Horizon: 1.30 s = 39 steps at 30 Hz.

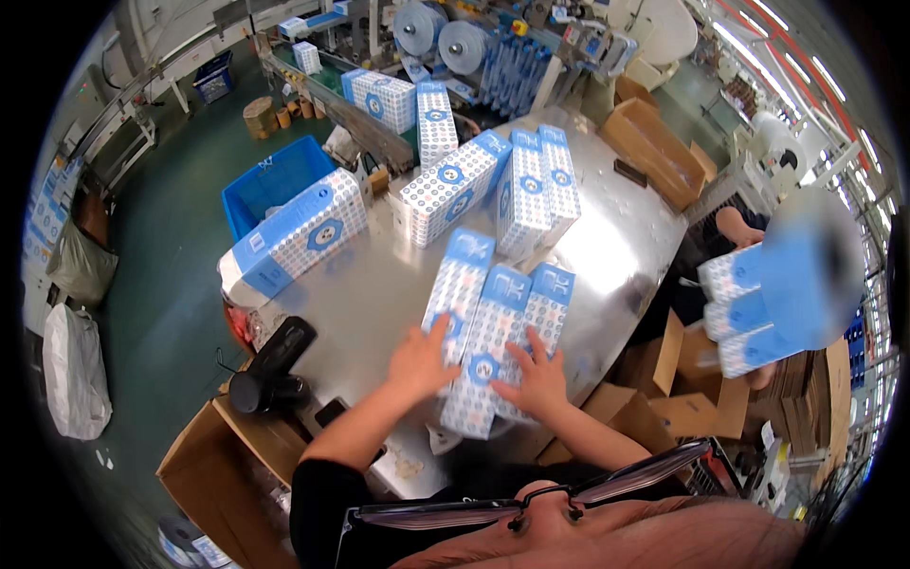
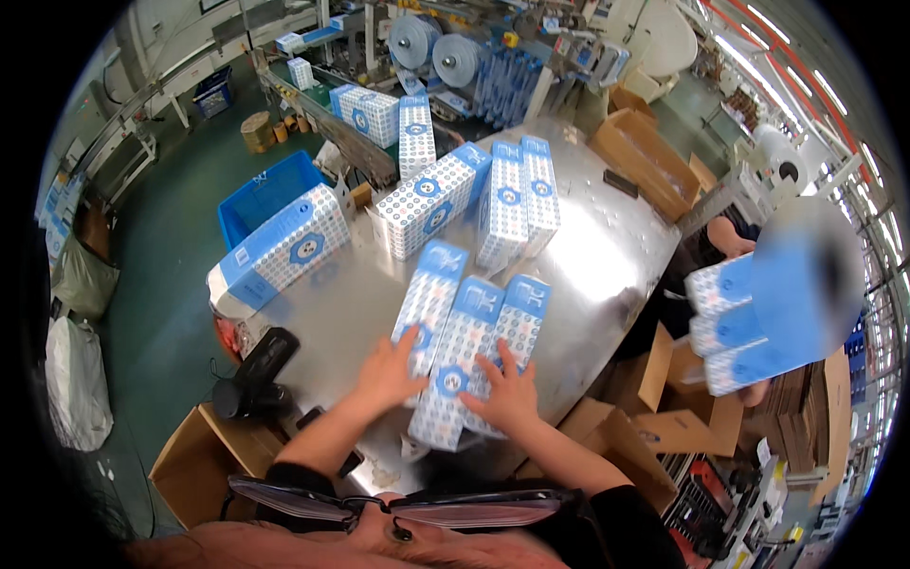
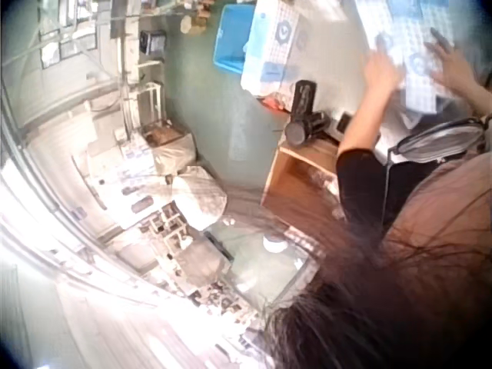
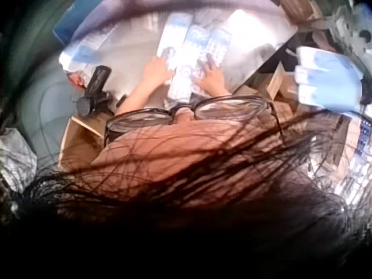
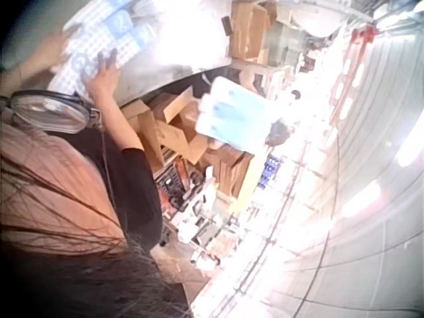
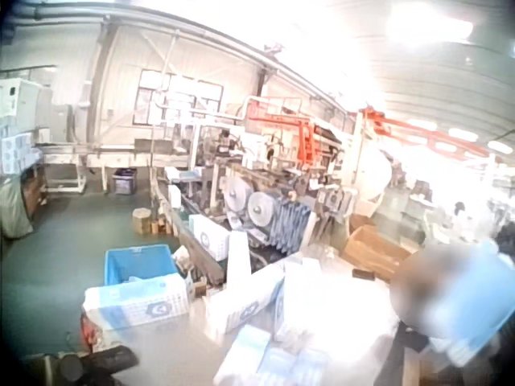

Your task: The person picks up groups of rectangular blue-and-white boxes from a metal table and places them into cardboard boxes, then moves the cardboard boxes onto a conveyor belt. The person also handles cardboard flats and clear plastic components during the process.

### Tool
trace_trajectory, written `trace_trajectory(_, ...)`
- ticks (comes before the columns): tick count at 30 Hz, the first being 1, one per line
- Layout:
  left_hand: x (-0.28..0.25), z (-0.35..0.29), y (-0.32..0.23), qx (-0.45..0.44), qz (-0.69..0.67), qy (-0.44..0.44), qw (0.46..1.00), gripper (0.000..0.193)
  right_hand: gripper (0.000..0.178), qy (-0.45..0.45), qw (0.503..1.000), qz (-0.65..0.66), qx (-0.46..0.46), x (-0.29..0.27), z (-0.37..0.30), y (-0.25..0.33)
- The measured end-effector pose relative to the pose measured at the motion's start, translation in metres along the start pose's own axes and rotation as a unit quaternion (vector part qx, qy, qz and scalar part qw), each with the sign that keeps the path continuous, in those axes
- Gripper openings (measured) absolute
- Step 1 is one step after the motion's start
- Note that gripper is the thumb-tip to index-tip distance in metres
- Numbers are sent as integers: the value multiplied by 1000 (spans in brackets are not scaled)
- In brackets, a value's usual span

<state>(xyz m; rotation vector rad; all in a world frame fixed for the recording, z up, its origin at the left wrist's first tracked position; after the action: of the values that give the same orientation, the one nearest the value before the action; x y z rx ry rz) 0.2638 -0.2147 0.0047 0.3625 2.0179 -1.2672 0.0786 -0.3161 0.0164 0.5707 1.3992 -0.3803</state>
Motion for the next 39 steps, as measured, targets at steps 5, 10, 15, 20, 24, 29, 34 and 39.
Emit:
trace_trajectory(5, 30, -107, 81, -97, -354, 38, 929, 92, 89, 11, 980, 195, 49, 6, -95, -15)
trace_trajectory(10, 108, -133, 141, -234, -526, 206, 792, 81, 86, 492, 560, 613, 261, 97, -121, -1)
trace_trajectory(15, 87, -138, 104, -183, -533, 168, 809, 71, 78, 475, 550, 648, 230, 89, -132, -5)
trace_trajectory(20, 21, -143, -22, 43, -479, 111, 870, 66, 76, 265, 660, 699, 72, 12, -113, -55)
trace_trajectory(24, 31, -155, -122, 236, -488, 99, 835, 70, 77, 133, 790, 597, -49, -115, -132, -96)
trace_trajectory(29, 141, -168, -231, 279, -302, 128, 902, 68, 85, 72, 905, 419, -24, -265, -235, -197)
trace_trajectory(34, 229, -167, -247, 211, -231, 212, 926, 60, 109, 48, 919, 391, 19, -291, -327, -282)
trace_trajectory(39, 222, -121, -121, 11, -409, -63, 910, 51, 45, 40, 951, 173, 253, -106, -374, -383)
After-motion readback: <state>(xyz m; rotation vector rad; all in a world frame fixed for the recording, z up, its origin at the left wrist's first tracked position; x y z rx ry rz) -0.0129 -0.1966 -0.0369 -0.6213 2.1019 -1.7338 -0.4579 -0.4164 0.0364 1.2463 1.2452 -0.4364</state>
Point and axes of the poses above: each hand's wrist, its own z-axis towards the middle knuckle, its own x-axis out of the palm, y = z × x, the point moved 10 cm from there along z, towards the middle knuckle, and after that the axes turned 8 degrees about -z, right-handed, at the moved point
